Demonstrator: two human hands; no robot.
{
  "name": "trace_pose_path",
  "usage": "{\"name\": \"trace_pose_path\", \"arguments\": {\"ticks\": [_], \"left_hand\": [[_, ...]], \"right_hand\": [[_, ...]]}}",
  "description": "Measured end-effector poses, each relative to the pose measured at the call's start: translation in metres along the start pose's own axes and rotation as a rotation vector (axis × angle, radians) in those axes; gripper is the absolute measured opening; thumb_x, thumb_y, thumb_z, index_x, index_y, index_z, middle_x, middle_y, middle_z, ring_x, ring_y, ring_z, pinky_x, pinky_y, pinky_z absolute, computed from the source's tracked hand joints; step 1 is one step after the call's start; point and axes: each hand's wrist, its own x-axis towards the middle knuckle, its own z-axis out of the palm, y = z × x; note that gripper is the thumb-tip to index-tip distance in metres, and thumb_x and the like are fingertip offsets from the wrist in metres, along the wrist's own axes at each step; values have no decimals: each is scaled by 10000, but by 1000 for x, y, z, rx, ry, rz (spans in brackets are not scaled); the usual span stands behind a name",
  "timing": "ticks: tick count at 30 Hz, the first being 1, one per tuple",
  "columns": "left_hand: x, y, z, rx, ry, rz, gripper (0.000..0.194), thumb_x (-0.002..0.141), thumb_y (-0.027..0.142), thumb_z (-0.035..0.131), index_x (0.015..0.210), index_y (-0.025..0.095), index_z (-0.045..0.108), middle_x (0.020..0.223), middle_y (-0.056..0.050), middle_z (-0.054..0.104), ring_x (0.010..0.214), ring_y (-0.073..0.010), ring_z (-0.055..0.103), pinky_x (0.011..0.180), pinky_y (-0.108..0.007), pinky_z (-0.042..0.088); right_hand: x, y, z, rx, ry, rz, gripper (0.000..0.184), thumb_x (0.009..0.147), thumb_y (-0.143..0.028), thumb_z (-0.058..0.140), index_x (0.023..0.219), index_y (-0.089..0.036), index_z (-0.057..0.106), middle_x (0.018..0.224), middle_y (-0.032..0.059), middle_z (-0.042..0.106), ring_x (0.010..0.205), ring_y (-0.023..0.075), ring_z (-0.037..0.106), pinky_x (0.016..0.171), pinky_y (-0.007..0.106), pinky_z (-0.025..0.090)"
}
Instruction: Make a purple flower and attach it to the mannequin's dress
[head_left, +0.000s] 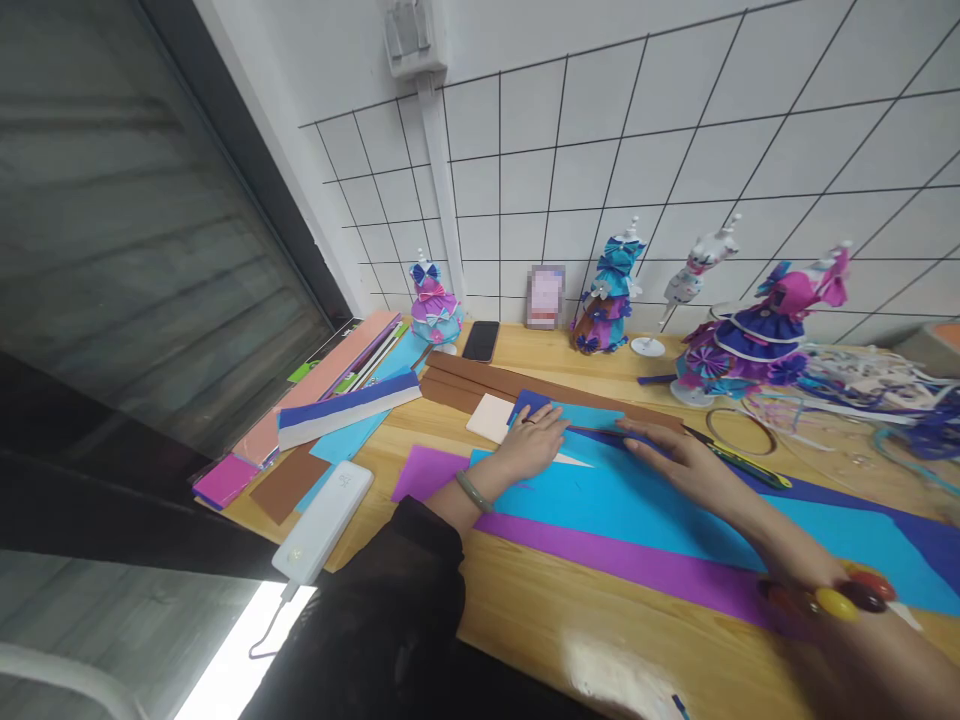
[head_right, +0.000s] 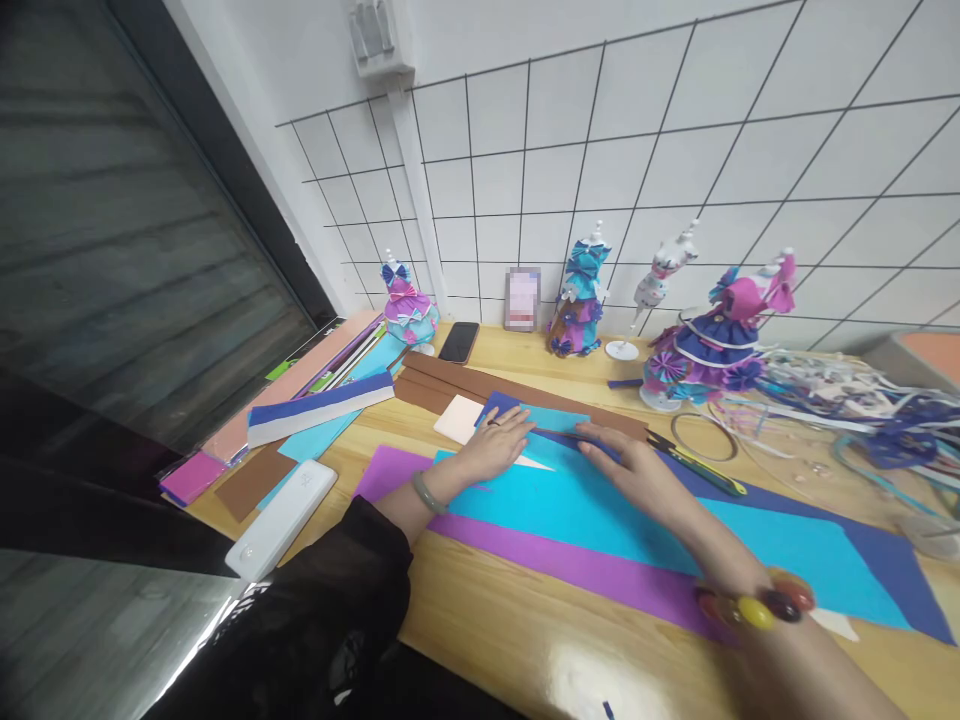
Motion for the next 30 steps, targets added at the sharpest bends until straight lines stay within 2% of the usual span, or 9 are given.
{"name": "trace_pose_path", "arguments": {"ticks": [6,10,13,15,17,20,25,30], "left_hand": [[2,-2,-8,-128,-29,-24,387,904,346,260,1224,236,447,1401,-44,331,1304,-154,241,1050,-406,222],[5,-7,-18,-228,66,-52,370,890,374,305,1157,226,516,1358,-45,393,1263,-172,302,1020,-370,278],[3,-16,-31,-277,118,-55,351,875,374,357,1109,205,557,1225,-59,520,1153,-179,415,971,-338,332],[-1,-23,-42,-305,72,-39,320,849,381,417,1036,195,599,1072,-56,599,1038,-177,492,921,-315,367],[-5,-29,-50,-333,-29,-1,287,808,396,488,966,200,625,959,-37,630,942,-175,530,852,-292,398],[-9,-33,-57,-354,-61,-1,289,774,412,532,956,206,622,885,-24,626,876,-167,539,785,-268,406],[-3,-35,-50,-369,34,-81,214,721,386,597,801,189,620,798,-19,586,830,-152,520,749,-251,379],[0,-54,-41,-414,48,-210,283,739,434,555,653,164,550,626,17,525,636,-106,489,585,-215,343]], "right_hand": [[-39,-5,-7,-119,-84,-87,351,829,-413,463,1074,-213,616,1076,69,652,994,225,595,855,384,483],[-62,-10,-9,-227,-100,-133,325,848,-378,441,1041,-203,637,1057,80,653,972,222,595,846,365,490],[-76,-13,-11,-288,-115,-141,311,854,-368,434,1026,-217,645,1055,80,651,960,232,597,828,367,498],[-81,-15,-11,-312,-122,-148,311,869,-354,408,1024,-227,646,1062,77,649,961,234,595,827,375,496],[-83,-18,-10,-314,-112,-162,319,880,-346,385,1020,-228,646,1055,75,651,957,232,594,828,378,493],[-78,-26,-8,-284,-101,-185,319,881,-348,387,1034,-221,636,1042,74,653,957,226,590,822,372,493],[-52,-37,-2,-241,-105,-198,314,876,-349,401,1056,-211,618,1056,66,651,970,207,590,845,360,481],[-8,-16,6,-308,-4,-192,313,868,-329,397,1052,-195,612,1051,71,654,937,206,609,824,346,485]]}}
